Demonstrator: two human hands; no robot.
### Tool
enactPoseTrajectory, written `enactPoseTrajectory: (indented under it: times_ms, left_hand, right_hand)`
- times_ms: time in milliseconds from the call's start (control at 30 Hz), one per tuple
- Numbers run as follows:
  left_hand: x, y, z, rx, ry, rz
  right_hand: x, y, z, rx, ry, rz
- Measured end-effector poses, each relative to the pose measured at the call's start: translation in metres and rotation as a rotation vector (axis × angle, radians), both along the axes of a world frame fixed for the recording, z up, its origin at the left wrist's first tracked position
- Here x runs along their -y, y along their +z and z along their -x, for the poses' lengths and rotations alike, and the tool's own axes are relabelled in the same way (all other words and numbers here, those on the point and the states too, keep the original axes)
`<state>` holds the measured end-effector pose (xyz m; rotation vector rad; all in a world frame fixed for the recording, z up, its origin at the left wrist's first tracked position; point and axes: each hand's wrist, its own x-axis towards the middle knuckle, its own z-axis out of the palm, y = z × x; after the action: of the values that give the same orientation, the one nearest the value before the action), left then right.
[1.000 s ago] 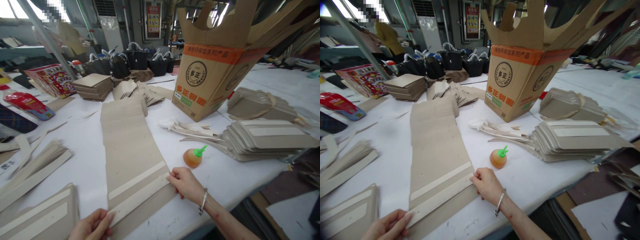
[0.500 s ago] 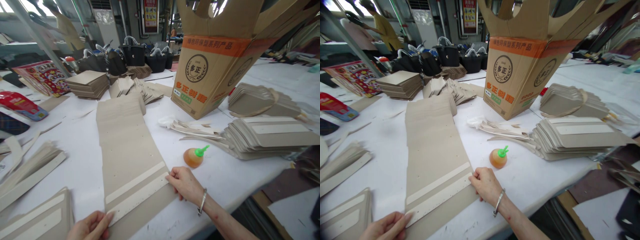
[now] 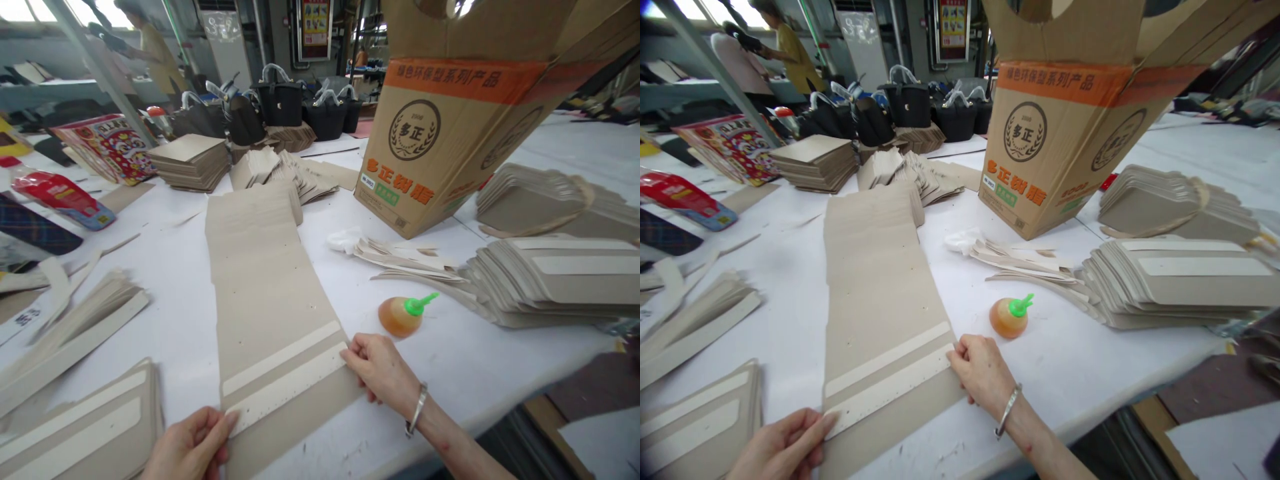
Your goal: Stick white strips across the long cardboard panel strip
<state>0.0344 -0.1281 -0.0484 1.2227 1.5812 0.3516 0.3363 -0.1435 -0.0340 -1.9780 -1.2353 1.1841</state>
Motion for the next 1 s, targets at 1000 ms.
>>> enactPoseTrajectory:
  times_ms: [1000]
  left_hand:
    - [0.002,0.012,0.004,-0.007,0.016,-0.094]
  right_hand:
    - [0.002,-0.014,0.01,0.037,0.053,0.108]
